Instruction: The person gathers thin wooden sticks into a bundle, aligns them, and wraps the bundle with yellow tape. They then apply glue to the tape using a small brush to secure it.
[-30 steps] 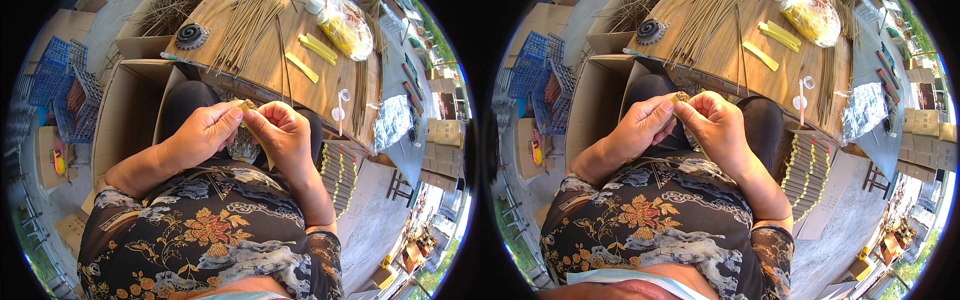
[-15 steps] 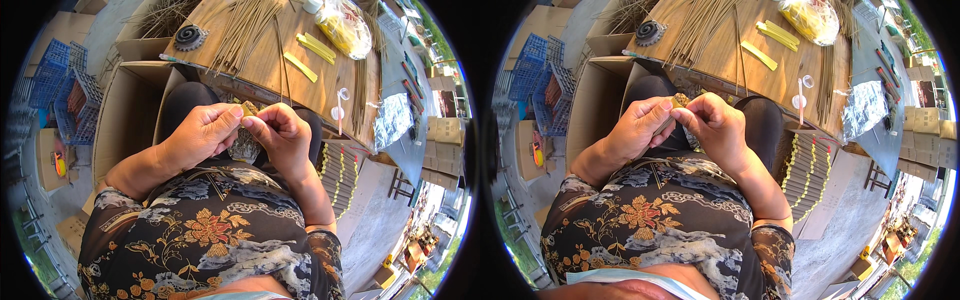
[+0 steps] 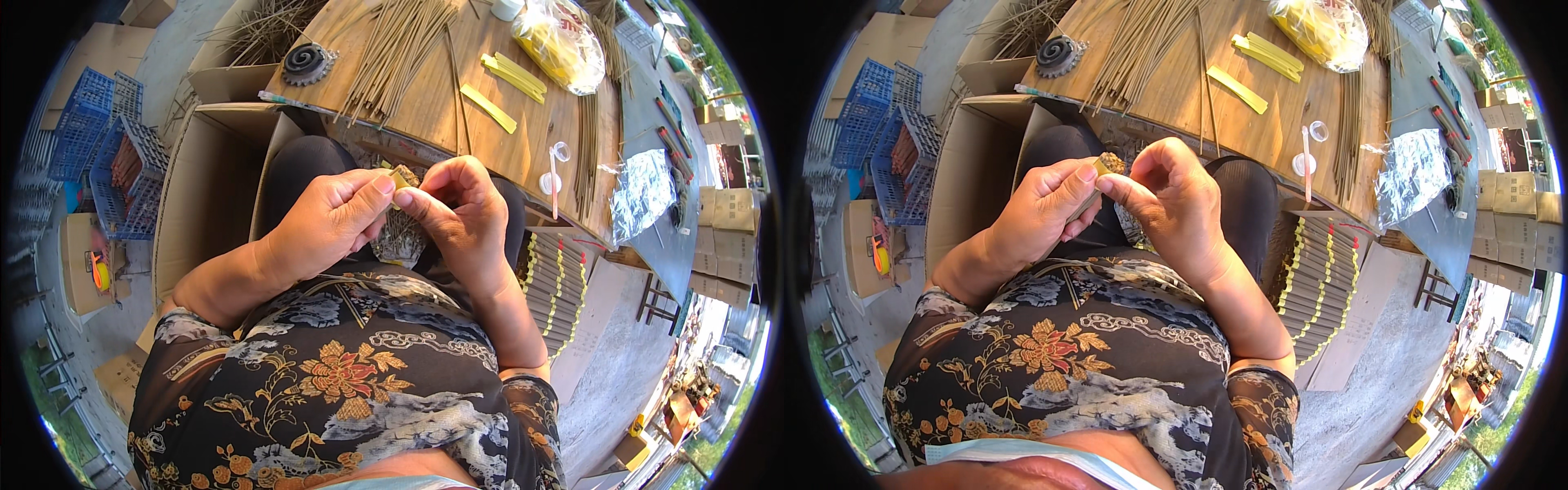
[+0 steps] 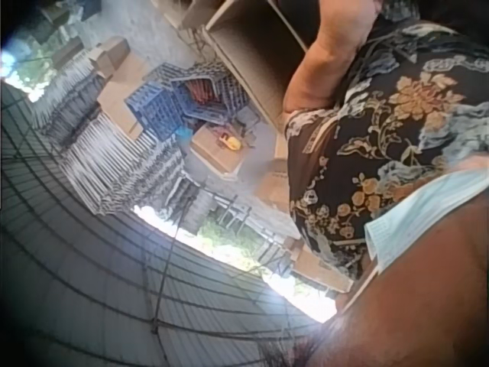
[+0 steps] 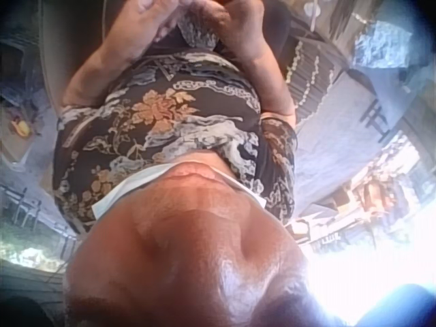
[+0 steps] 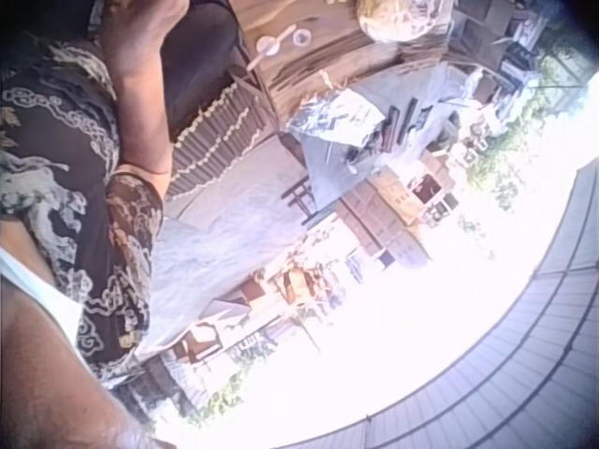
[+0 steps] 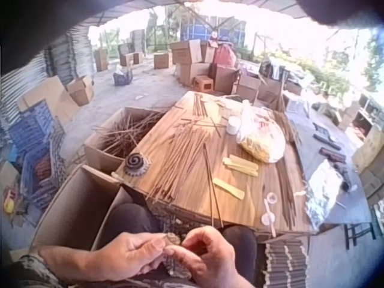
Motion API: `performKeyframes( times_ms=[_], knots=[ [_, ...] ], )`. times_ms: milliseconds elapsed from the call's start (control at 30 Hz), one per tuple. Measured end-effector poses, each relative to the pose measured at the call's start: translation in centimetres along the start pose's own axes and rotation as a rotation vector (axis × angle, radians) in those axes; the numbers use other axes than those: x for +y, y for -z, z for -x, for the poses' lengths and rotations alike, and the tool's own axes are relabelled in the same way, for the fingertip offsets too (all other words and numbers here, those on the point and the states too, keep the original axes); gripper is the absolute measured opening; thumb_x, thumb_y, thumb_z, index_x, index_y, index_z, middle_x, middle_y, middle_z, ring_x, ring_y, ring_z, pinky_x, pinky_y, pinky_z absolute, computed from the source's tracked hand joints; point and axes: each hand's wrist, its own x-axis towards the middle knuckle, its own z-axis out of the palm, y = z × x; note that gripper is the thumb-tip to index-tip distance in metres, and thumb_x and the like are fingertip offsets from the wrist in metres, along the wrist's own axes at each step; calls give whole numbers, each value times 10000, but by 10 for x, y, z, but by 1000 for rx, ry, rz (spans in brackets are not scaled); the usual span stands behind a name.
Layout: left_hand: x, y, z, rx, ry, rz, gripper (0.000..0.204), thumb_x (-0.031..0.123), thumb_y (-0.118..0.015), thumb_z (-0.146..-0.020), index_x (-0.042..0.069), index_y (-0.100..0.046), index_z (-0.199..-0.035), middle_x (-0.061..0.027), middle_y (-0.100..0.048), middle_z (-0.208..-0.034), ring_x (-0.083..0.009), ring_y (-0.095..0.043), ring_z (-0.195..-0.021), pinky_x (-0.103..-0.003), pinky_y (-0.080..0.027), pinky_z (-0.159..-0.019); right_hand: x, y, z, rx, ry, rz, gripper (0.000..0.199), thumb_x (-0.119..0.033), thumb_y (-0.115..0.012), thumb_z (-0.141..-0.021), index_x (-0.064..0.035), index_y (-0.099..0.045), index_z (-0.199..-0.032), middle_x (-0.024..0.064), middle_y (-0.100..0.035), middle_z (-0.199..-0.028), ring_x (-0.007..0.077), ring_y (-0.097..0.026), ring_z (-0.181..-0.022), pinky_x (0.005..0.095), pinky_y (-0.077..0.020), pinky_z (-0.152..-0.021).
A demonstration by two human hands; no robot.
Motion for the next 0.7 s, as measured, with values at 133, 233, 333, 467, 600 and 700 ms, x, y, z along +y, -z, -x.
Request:
performKeyframes(
  times_ms=[133,233,333,467,600,700],
  knots=[
    [-4,0,-1,25,-94,-81,360,318,-417,-933,6,-536,-1067,26,-461,-627,-25,-401,-544,-160,-347,-487,-12,1,1,68,174,337,216,-181,-734,-671,-50,-567,-711,91,-550,-645,242,-536,-573,323,-441,-535],
    [-4,-7,2,88,-155,-173,387,301,-408,-937,-2,-487,-1165,25,-460,-641,-25,-405,-565,-160,-352,-501,-14,0,6,-5,129,237,168,-168,-698,-719,-38,-592,-737,104,-558,-653,240,-545,-586,316,-443,-542],
    [-7,-12,4,129,-172,-279,419,301,-369,-949,21,-424,-1255,21,-447,-643,-21,-391,-557,-149,-342,-489,-16,0,11,-30,92,63,118,-128,-647,-781,-16,-614,-796,118,-567,-668,232,-551,-599,301,-443,-552],
    [-13,-15,4,169,-240,-356,428,294,-370,-949,25,-396,-1282,21,-450,-661,-24,-398,-579,-153,-355,-513,-12,-2,17,-65,-66,5,111,-99,-619,-806,11,-604,-809,100,-541,-652,170,-499,-574,262,-420,-552],
    [-13,-18,6,165,-221,-362,423,287,-371,-950,29,-395,-1284,20,-453,-671,-29,-403,-585,-156,-364,-526,-8,-5,21,-110,-237,-208,122,-106,-597,-829,15,-586,-823,68,-542,-668,100,-473,-609,243,-409,-567],
    [-16,-16,6,142,-272,-384,421,284,-369,-950,32,-391,-1287,20,-452,-672,-33,-400,-576,-158,-363,-521,-7,-2,22,-181,-286,-337,133,-117,-566,-859,16,-566,-859,35,-565,-721,69,-471,-659,232,-410,-603]
  ],
)
